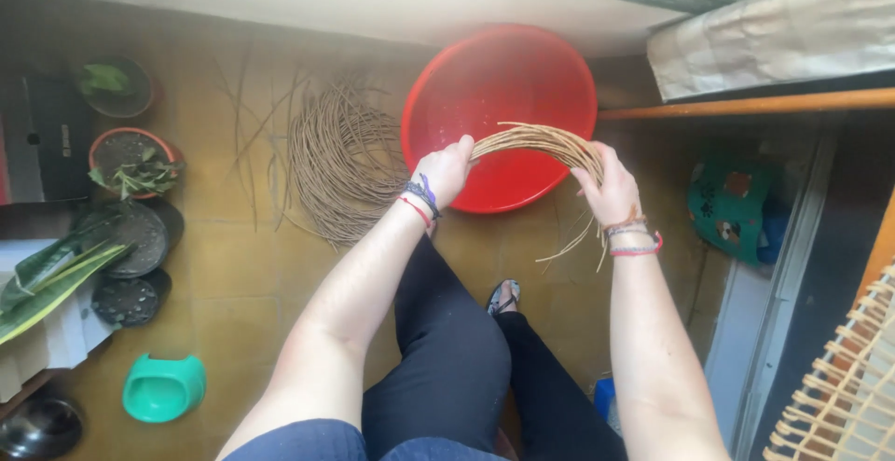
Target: Preparing wicker strips by soaking them in water and weaving them into a large conical structure.
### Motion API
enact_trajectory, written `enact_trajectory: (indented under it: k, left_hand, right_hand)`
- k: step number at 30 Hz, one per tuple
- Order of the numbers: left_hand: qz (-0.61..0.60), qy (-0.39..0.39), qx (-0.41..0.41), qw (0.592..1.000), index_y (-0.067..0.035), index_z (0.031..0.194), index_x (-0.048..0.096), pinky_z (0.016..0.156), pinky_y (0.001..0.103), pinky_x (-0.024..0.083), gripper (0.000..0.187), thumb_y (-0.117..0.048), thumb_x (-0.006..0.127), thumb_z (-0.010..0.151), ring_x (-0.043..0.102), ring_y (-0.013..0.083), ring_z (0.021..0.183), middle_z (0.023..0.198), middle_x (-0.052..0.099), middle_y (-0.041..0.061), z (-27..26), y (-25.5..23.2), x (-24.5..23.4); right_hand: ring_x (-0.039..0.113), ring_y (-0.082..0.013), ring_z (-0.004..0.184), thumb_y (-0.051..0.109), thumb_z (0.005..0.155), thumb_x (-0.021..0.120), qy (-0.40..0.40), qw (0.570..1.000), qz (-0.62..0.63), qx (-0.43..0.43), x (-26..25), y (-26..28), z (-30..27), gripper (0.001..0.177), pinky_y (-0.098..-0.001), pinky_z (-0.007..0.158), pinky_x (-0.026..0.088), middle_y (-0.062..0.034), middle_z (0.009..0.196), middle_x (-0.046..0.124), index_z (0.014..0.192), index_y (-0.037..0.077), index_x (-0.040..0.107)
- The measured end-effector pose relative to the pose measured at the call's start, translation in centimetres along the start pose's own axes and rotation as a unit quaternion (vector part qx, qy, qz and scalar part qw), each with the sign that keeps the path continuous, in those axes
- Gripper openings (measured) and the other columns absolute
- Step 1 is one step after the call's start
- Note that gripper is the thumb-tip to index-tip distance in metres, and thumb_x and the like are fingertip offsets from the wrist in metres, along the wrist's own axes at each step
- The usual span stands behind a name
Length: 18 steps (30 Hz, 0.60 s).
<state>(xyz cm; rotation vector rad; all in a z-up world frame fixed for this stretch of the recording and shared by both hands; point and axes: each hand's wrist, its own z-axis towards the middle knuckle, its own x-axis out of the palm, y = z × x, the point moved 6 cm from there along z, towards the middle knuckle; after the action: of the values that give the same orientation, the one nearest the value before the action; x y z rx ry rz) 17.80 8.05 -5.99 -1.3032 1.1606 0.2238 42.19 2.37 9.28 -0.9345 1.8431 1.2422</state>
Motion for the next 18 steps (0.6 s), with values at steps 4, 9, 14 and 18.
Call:
enact_trajectory:
  k: [4, 9, 14, 18]
  left_hand:
    - [0.008, 0.007, -0.007, 1.0, -0.017, 0.117, 0.046, 0.077, 0.053, 0.061, 0.024, -0.037, 0.046, 0.105, 0.075, 0.0398, 0.085, 0.093, 0.067, 0.011, -1.0, 0.6, -0.9]
    - [-0.027, 0.052, -0.034, 0.998, -0.017, 0.114, 0.044, 0.078, 0.053, 0.061, 0.023, -0.038, 0.047, 0.104, 0.075, 0.0408, 0.087, 0.095, 0.069, 0.011, -1.6, 0.2, -1.4]
    - [-0.032, 0.083, -0.076, 0.993, -0.014, 0.114, 0.045, 0.083, 0.053, 0.061, 0.024, -0.037, 0.047, 0.106, 0.075, 0.0424, 0.091, 0.095, 0.07, 0.014, -1.0, 0.0, -2.0]
    - [-0.055, 0.101, -0.118, 0.986, -0.014, 0.113, 0.045, 0.085, 0.055, 0.06, 0.028, -0.04, 0.049, 0.105, 0.074, 0.0452, 0.094, 0.096, 0.071, 0.017, -0.6, 2.3, 0.4]
  right_hand:
    - [0.075, -0.0314, 0.084, 0.039, 0.11, 0.05, 0.022, 0.999, -0.026, 0.013, 1.4, -1.9, 1.5, 0.033, -0.0488, 0.085, 0.056, -0.0031, 0.069, 0.071, 0.138, 0.022, 0.056]
    - [0.072, -0.0425, 0.094, 0.041, 0.107, 0.053, 0.048, 0.995, -0.084, -0.03, 4.8, -2.1, 3.5, 0.032, -0.0595, 0.087, 0.056, -0.0168, 0.111, 0.07, 0.136, 0.027, 0.05]
    - [0.071, -0.0354, 0.101, 0.041, 0.109, 0.054, -0.021, 0.989, -0.111, -0.097, 6.4, -2.9, 5.5, 0.026, -0.0535, 0.087, 0.059, -0.0065, 0.108, 0.068, 0.134, 0.034, 0.059]
    - [0.066, -0.0308, 0.109, 0.028, 0.111, 0.056, -0.127, 0.98, 0.049, -0.146, 6.7, -3.0, 7.1, 0.022, -0.042, 0.096, 0.054, -0.0033, 0.112, 0.063, 0.117, 0.024, 0.077]
